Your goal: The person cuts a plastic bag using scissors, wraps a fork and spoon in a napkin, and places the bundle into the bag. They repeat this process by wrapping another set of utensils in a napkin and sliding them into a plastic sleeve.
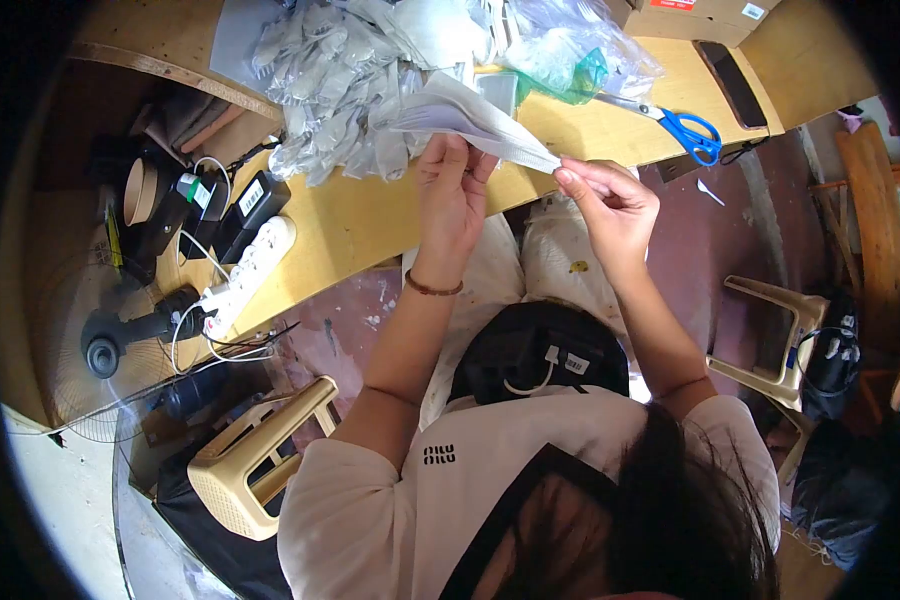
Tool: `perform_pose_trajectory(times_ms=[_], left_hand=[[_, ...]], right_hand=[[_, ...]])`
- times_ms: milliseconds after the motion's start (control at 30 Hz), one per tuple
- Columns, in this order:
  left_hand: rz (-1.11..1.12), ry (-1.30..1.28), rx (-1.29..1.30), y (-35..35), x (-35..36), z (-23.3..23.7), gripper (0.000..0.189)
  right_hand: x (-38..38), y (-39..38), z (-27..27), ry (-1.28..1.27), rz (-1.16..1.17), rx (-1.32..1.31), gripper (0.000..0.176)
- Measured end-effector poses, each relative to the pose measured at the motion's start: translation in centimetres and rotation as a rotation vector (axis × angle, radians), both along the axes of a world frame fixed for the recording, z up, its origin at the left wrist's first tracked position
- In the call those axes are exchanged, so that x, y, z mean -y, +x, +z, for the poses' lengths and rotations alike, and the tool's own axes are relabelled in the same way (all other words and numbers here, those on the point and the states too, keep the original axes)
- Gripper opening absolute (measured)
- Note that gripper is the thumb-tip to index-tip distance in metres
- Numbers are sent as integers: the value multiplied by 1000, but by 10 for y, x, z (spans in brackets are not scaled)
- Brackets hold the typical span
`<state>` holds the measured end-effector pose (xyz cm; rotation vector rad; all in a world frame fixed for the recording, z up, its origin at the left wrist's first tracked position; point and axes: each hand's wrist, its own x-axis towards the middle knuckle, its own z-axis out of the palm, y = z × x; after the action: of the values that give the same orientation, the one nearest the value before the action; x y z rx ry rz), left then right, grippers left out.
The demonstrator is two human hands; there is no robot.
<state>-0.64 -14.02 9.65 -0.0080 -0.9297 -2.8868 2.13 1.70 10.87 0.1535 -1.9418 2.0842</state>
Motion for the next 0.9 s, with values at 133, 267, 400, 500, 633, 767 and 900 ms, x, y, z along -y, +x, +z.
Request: perform_pose_trajectory(times_ms=[133,267,400,500,633,767,900], left_hand=[[-81,9,-119,-5,5,-14,16],[-96,-33,-92,-6,7,0,16],[-226,-111,-59,-8,27,9,23],[-236,-232,-90,-10,35,9,25],[-207,-441,-224,-11,40,14,24],[-83,-571,-368,-8,38,17,20],[-9,-658,-428,-5,35,17,19]], right_hand=[[1,1,-2,9,-18,9,16],[0,1,-3,30,-19,-13,16],[-8,-3,0,133,-20,-18,17],[-16,-9,5,225,-35,-67,17],[-22,-17,14,232,8,-130,16],[-28,-24,18,238,91,-142,19],[-22,-25,20,77,171,-209,25]])
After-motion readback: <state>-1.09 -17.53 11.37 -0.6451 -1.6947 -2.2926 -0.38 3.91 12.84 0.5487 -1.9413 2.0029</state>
